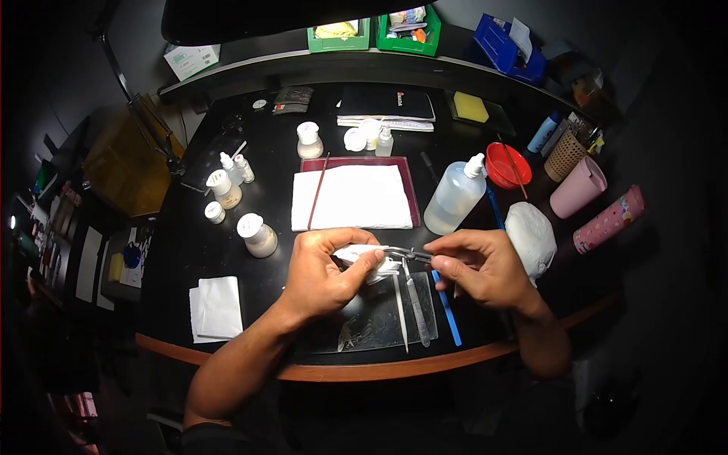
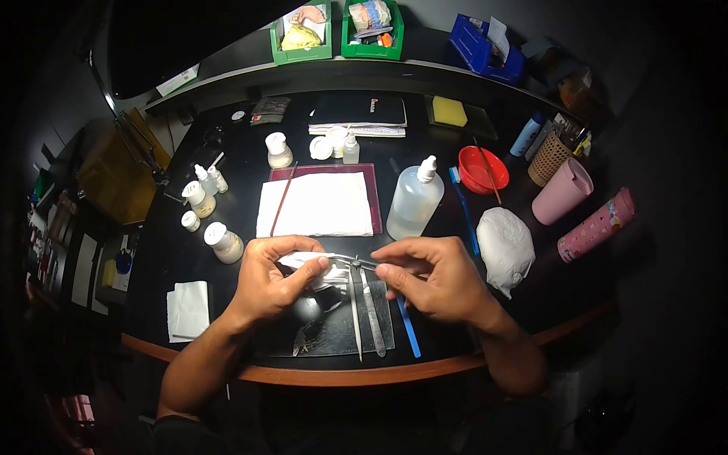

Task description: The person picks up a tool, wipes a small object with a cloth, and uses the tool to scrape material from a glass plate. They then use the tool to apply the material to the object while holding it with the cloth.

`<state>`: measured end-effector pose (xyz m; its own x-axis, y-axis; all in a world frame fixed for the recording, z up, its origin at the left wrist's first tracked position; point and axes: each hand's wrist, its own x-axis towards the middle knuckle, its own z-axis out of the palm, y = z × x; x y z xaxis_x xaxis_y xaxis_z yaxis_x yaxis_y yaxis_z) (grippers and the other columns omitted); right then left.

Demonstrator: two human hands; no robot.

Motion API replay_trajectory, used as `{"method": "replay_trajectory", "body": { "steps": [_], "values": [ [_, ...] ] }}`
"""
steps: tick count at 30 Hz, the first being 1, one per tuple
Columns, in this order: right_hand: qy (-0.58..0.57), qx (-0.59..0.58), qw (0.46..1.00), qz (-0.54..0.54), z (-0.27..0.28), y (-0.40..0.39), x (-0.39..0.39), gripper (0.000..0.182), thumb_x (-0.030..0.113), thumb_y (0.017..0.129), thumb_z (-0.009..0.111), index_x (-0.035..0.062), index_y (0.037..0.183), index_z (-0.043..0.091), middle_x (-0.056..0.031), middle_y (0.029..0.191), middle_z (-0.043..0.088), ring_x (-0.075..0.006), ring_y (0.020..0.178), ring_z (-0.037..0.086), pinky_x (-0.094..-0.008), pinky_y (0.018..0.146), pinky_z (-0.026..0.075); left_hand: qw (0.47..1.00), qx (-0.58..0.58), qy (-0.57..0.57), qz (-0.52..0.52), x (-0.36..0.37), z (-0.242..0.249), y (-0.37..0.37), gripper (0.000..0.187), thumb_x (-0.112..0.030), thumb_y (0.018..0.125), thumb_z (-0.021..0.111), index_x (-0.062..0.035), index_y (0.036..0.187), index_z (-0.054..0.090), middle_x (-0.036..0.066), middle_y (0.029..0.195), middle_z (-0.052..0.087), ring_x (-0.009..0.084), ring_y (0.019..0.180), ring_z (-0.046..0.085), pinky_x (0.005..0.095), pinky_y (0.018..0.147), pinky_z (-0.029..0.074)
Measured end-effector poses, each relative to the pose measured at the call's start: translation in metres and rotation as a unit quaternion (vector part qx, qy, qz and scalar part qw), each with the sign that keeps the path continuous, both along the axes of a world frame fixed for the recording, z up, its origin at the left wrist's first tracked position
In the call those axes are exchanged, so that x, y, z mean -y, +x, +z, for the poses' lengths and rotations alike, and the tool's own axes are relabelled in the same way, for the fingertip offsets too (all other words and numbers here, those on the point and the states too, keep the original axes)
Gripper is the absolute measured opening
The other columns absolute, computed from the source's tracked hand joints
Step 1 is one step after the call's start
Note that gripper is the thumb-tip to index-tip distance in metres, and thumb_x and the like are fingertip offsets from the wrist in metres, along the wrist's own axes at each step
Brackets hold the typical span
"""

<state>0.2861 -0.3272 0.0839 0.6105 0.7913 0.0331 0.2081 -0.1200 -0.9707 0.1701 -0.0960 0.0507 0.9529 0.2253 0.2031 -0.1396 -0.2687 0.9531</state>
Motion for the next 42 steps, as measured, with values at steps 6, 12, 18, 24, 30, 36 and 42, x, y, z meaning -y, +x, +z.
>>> {"method": "replay_trajectory", "body": {
  "steps": [6,12,18,24,30,36,42],
  "values": [
    [-0.021,0.109,0.993,0.028,0.0,0.001,-0.002,0.021,0.01,0.098,0.065,-0.0067,0.108,0.072,-0.0077,0.078,0.072,-0.0073,0.068,0.064,-0.0227,0.062,0.052,0.973,-0.067,-0.214,-0.059,-0.001,0.009,0.002,0.023,-0.006,0.09,0.075,0.0083,0.107,0.07,0.014,0.095,0.073,0.0128,0.078,0.068,0.0256,0.069,0.058],
    [0.089,0.18,0.979,-0.032,-0.009,0.001,-0.007,0.024,0.005,0.094,0.069,-0.0073,0.114,0.07,-0.0102,0.08,0.071,-0.0097,0.067,0.064,-0.0228,0.06,0.05,0.931,-0.076,-0.341,-0.11,-0.002,0.009,0.002,0.026,-0.008,0.091,0.074,0.0077,0.11,0.068,0.013,0.101,0.072,0.0133,0.081,0.07,0.0224,0.07,0.059],
    [0.132,0.421,0.897,-0.007,-0.022,0.003,-0.015,0.035,-0.004,0.084,0.073,-0.002,0.119,0.071,-0.0102,0.073,0.065,-0.0146,0.061,0.063,-0.0264,0.053,0.047,0.906,-0.085,-0.387,-0.148,-0.005,0.01,-0.001,0.027,-0.011,0.092,0.073,0.0075,0.111,0.066,0.011,0.094,0.071,0.0115,0.074,0.067,0.0255,0.069,0.058],
    [0.123,0.557,0.822,-0.006,-0.02,0.006,-0.013,0.055,-0.006,0.067,0.072,0.0036,0.121,0.072,-0.005,0.077,0.064,-0.0168,0.06,0.062,-0.0287,0.052,0.05,0.891,-0.078,-0.406,-0.188,-0.009,0.01,-0.004,0.025,-0.011,0.091,0.07,0.0069,0.109,0.067,0.01,0.091,0.07,0.0106,0.071,0.064,0.026,0.07,0.057],
    [0.115,0.596,0.795,-0.002,-0.017,0.004,-0.015,0.053,-0.004,0.068,0.072,0.0058,0.121,0.073,-0.0031,0.075,0.061,-0.0157,0.059,0.062,-0.0279,0.051,0.049,0.868,-0.073,-0.453,-0.19,-0.011,0.009,-0.005,0.019,-0.012,0.092,0.071,0.0041,0.101,0.069,0.01,0.091,0.071,0.0115,0.077,0.065,0.0266,0.072,0.054],
    [0.086,0.62,0.78,0.014,-0.008,0.0,-0.014,0.05,0.0,0.07,0.074,0.0078,0.12,0.074,-0.0019,0.074,0.061,-0.0151,0.059,0.061,-0.0279,0.05,0.049,0.902,-0.073,-0.386,-0.182,-0.01,0.004,-0.002,0.016,-0.012,0.093,0.072,0.0036,0.094,0.068,0.008,0.089,0.067,0.0123,0.084,0.064,0.027,0.079,0.051],
    [0.109,0.524,0.842,0.065,-0.007,0.01,-0.011,0.042,0.007,0.078,0.078,0.0056,0.12,0.073,-0.0081,0.085,0.07,-0.0199,0.064,0.063,-0.0296,0.054,0.049,0.939,-0.042,-0.3,-0.161,-0.011,0.003,-0.001,0.016,-0.013,0.093,0.072,0.0019,0.097,0.07,0.008,0.09,0.067,0.0115,0.085,0.063,0.0258,0.078,0.05]
  ]
}}
